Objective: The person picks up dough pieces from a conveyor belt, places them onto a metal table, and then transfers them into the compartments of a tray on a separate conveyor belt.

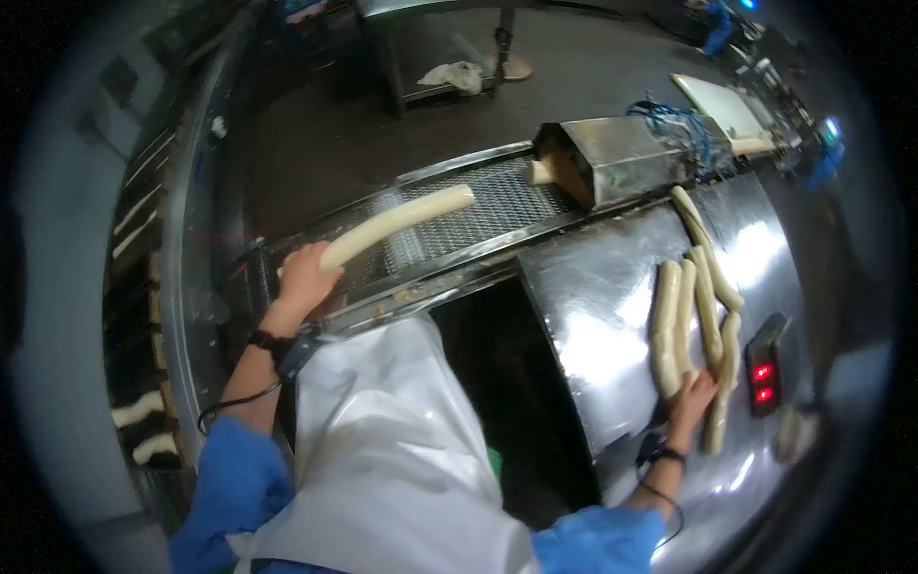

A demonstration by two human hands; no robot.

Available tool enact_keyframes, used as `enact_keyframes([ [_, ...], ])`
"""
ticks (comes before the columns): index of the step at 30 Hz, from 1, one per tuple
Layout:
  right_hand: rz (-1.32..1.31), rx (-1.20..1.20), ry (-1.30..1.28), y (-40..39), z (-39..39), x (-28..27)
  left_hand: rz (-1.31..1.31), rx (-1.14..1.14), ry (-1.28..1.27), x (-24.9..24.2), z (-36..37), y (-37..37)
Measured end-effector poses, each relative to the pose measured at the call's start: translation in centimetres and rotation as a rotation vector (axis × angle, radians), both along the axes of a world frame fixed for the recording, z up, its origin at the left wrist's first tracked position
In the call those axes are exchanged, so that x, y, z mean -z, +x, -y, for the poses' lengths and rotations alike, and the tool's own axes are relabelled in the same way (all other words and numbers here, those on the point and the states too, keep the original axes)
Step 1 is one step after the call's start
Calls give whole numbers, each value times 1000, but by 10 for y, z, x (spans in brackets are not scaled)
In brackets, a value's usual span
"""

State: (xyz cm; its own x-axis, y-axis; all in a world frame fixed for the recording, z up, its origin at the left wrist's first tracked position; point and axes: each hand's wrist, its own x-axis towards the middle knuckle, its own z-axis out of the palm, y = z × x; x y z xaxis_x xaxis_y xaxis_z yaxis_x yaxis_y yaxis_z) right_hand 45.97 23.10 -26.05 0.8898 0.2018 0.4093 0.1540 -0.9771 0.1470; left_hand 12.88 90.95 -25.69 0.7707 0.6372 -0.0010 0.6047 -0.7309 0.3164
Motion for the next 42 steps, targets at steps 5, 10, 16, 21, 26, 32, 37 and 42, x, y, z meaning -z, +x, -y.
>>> enact_keyframes([
  [5,-305,139,-34,-22,-86,-23,146,-103,-101,0,9,-3],
  [10,-354,-169,-65,-88,-140,-36,-44,-120,-339,-3,-13,-20],
  [16,-661,26,123,-107,-177,-50,966,-647,-1719,-43,-41,-55],
  [21,-1002,-15,557,-107,-223,-57,1650,-605,-1300,-125,-70,-130],
  [26,-880,-291,916,-119,-331,-83,1786,-559,-587,-146,-62,-235],
  [32,-1666,-1036,720,-190,-530,-212,1538,-1111,-362,-73,-60,-385],
  [37,-1534,-1140,847,-325,-664,-231,1205,-1588,-228,-56,-44,-438],
  [42,-2011,-1897,516,-410,-797,-224,1404,-1571,-293,-14,-30,-502],
])
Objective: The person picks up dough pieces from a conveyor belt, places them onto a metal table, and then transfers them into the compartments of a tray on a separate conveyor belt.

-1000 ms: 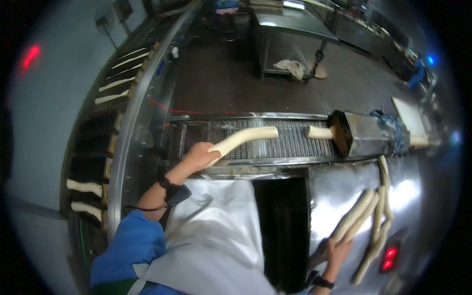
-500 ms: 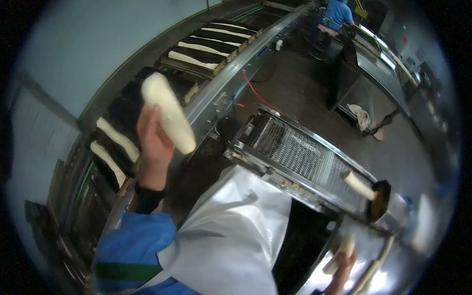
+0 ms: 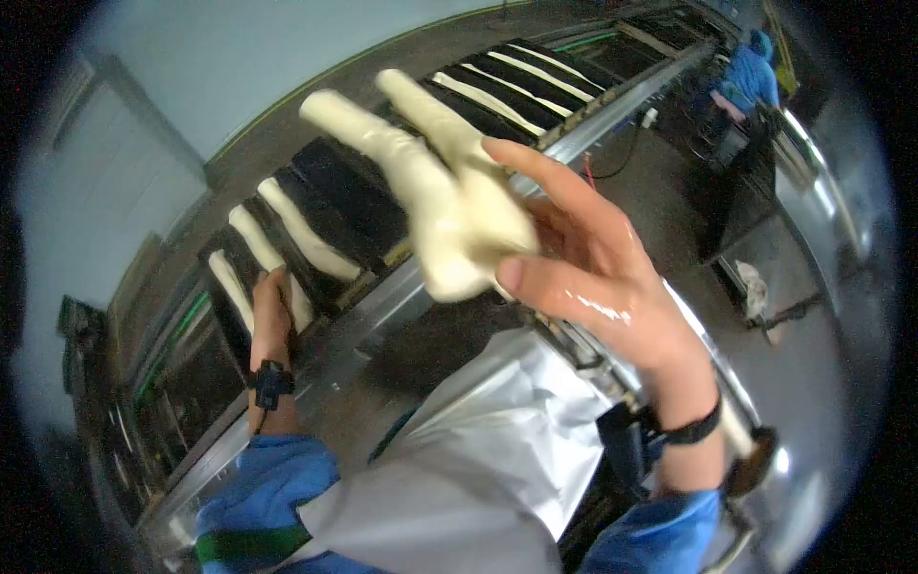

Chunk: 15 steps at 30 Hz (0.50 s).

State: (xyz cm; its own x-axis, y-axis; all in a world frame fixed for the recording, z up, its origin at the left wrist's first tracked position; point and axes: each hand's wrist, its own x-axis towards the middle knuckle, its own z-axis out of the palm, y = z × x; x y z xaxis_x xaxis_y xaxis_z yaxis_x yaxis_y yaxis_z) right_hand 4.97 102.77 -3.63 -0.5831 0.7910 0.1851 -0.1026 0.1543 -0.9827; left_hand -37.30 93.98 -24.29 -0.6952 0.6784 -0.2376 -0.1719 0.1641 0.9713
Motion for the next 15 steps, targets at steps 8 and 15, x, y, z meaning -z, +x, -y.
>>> enact_keyframes([
  [8,320,327,-101,83,-40,69,-429,-228,-119,5,-6,5],
  [15,860,634,-119,214,-65,191,-365,-28,15,-13,-71,71],
])
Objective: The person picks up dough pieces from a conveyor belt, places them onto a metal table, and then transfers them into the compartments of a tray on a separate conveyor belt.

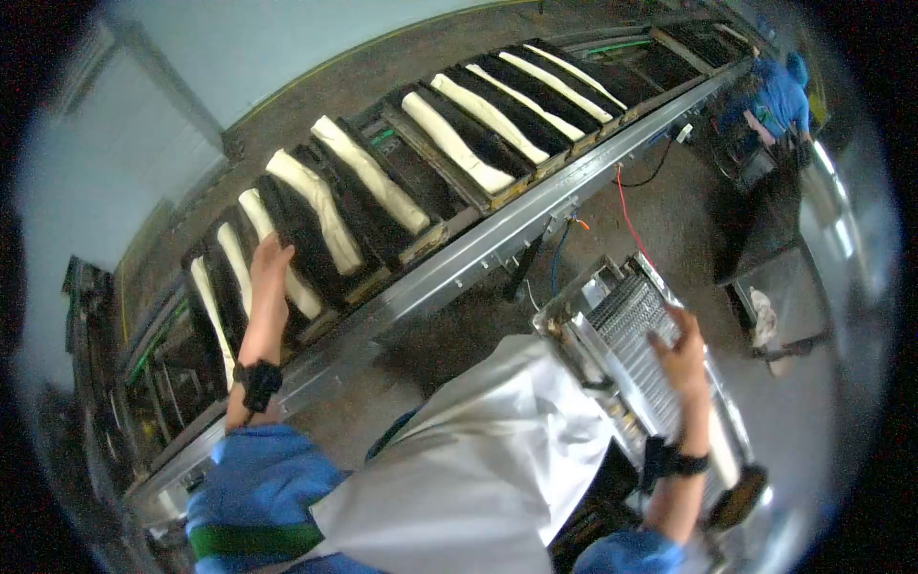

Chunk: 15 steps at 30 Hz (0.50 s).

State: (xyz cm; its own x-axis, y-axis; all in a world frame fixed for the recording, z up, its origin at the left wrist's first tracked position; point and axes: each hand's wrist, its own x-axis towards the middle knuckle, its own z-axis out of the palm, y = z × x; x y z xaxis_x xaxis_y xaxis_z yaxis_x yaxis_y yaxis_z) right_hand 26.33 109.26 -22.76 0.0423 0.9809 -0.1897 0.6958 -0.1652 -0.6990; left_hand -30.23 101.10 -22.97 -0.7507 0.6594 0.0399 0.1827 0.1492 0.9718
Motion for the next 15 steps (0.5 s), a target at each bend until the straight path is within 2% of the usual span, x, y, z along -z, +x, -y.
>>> enact_keyframes([
  [2,383,-146,89,71,-6,54,-124,67,-155,9,-24,-4],
  [3,378,-144,88,96,-4,73,-90,123,-92,4,-34,3],
  [5,803,-56,33,137,0,101,-46,114,-134,-2,-60,11],
  [6,801,-59,32,153,2,111,1,99,-170,-7,-68,17],
  [7,726,39,-55,167,5,121,81,40,-234,-26,-73,36],
  [8,649,133,-140,179,6,126,79,38,-236,-18,-81,27],
  [10,606,112,-112,192,7,130,273,161,-437,39,-89,-28],
  [11,655,113,-115,192,4,129,15,67,-447,87,-89,-60],
  [12,702,115,-115,189,0,129,9,63,-444,79,-88,-51],
  [14,699,31,-70,179,-13,121,155,-176,-316,39,-79,-14],
  [15,702,-53,-27,176,-24,119,-16,-141,-385,9,-74,11],
])
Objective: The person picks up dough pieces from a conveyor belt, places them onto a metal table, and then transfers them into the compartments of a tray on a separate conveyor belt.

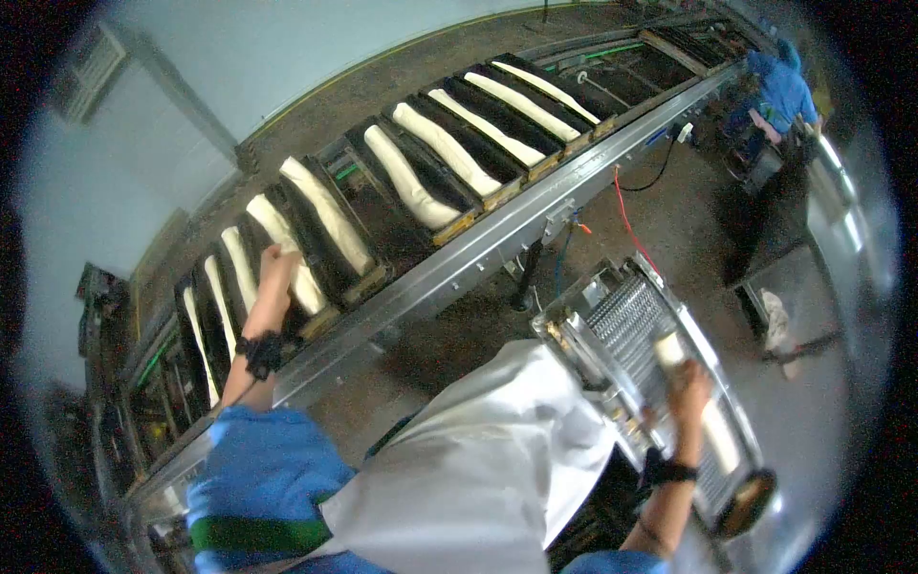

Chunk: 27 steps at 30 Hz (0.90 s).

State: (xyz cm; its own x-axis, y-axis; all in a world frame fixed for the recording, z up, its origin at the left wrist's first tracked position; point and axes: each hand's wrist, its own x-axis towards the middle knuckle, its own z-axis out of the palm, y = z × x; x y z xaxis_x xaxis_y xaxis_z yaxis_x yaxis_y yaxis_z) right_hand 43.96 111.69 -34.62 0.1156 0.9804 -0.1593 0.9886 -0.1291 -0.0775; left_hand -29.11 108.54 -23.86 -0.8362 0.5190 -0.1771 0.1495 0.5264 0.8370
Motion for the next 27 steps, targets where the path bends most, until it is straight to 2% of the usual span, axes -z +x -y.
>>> enact_keyframes([
  [1,-4,-3,-2,-5,-7,3,-4,-3,-2,-10,7,14],
  [3,-318,-76,118,-10,-35,12,-947,203,-209,-27,6,44],
  [4,-373,-117,115,-11,-53,19,-972,266,-140,-43,-6,62],
  [5,-374,-124,113,-18,-68,24,-972,260,-145,-33,-21,56],
  [7,-172,-96,178,-35,-92,26,-548,419,101,-1,-56,42],
  [9,-113,-54,149,-59,-104,2,-454,363,73,24,-85,30],
  [10,-25,-80,145,-59,-110,-1,-182,328,3,48,-97,3],
  [11,63,-105,139,-62,-114,-7,90,291,-68,36,-108,10],
  [12,116,-114,185,-70,-115,-14,225,41,57,27,-112,21],
  [13,116,-109,190,-67,-120,-14,108,-30,19,19,-113,28],
  [15,-76,-44,118,-65,-124,-9,93,-13,91,31,-102,11],
  [17,-129,-43,161,-64,-133,-11,-72,42,3,-6,-94,40],
  [18,-243,-13,308,-51,-142,3,-261,112,2,-4,-91,36],
  [19,-355,18,456,-35,-150,13,-261,117,-1,-14,-94,51],
  [21,-1038,304,309,13,-158,3,-702,233,1,-50,-103,95],
  [23,-1598,514,541,36,-143,-55,-599,338,142,-50,-129,124],
  [24,-1691,554,654,52,-131,-87,-517,378,129,-57,-147,156],
  [25,-1776,595,789,71,-116,-113,-505,488,188,-37,-163,163],
  [26,-1810,737,956,96,-90,-129,-476,598,217,-34,-177,189],
  [27,-1850,720,1068,143,-56,-114,-355,690,224,-38,-189,219],
])
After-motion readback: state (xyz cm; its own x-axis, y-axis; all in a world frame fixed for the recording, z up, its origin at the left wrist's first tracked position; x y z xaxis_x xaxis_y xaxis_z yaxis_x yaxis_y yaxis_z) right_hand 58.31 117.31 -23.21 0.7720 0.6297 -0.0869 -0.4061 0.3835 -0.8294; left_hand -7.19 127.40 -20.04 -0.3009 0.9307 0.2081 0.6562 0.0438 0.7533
